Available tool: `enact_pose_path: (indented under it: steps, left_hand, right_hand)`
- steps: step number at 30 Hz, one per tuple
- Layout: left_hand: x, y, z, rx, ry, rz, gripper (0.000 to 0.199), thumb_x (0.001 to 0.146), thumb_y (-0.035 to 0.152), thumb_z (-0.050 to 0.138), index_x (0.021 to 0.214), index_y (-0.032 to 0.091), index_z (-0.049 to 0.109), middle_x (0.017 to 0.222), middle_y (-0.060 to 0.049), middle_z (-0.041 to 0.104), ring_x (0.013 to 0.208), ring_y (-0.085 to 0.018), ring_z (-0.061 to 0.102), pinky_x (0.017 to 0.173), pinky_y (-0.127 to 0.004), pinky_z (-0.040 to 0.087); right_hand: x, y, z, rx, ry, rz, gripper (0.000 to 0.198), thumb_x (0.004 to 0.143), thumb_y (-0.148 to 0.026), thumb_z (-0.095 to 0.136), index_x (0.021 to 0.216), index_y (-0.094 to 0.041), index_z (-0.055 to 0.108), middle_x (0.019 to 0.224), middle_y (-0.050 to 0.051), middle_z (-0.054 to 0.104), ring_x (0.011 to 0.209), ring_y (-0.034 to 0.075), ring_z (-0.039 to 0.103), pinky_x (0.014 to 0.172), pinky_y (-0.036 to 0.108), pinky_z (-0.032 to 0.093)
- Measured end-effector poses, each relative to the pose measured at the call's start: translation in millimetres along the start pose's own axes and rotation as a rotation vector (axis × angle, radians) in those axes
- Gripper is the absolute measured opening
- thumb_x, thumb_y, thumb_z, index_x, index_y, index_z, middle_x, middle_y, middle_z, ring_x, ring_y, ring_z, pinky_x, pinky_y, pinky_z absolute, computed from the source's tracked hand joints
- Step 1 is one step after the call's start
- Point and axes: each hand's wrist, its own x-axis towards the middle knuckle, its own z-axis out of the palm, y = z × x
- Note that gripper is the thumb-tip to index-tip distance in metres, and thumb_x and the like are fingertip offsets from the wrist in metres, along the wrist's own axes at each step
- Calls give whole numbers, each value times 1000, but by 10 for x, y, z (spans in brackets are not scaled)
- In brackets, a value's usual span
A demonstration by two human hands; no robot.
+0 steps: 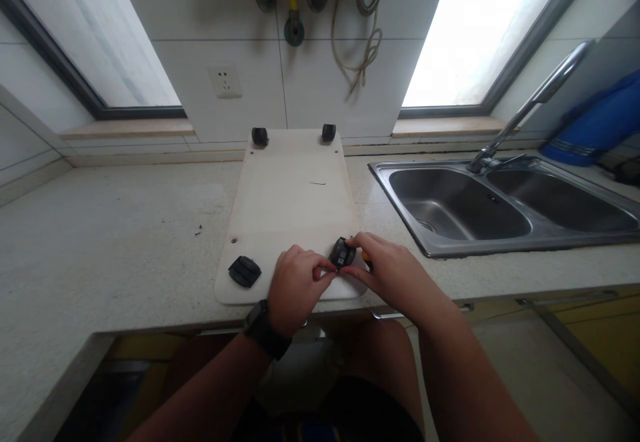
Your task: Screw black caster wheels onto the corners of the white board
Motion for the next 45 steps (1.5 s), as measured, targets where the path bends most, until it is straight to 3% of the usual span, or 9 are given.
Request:
enact_pose_path:
  steps: [12,45]
  left_hand:
    - [-1,2,-6,-3,0,-25,2,87,24,85,87,25,83,71,1,68,84,-23,57,82,-38,42]
    - [-57,-43,12,71,22,75,6,94,28,80,91,23,81,73,-1,68,84,-24,56,82,-38,42]
  right_hand:
    - [5,-32,-7,0,-4,21,27,94,-36,78,113,-23,63,113,7,77,93,29,75,80,39,53]
    - [-8,-6,-8,1,4,2,28,95,-37,77,115,-26,62,118,7,78,96,28,76,80,38,53]
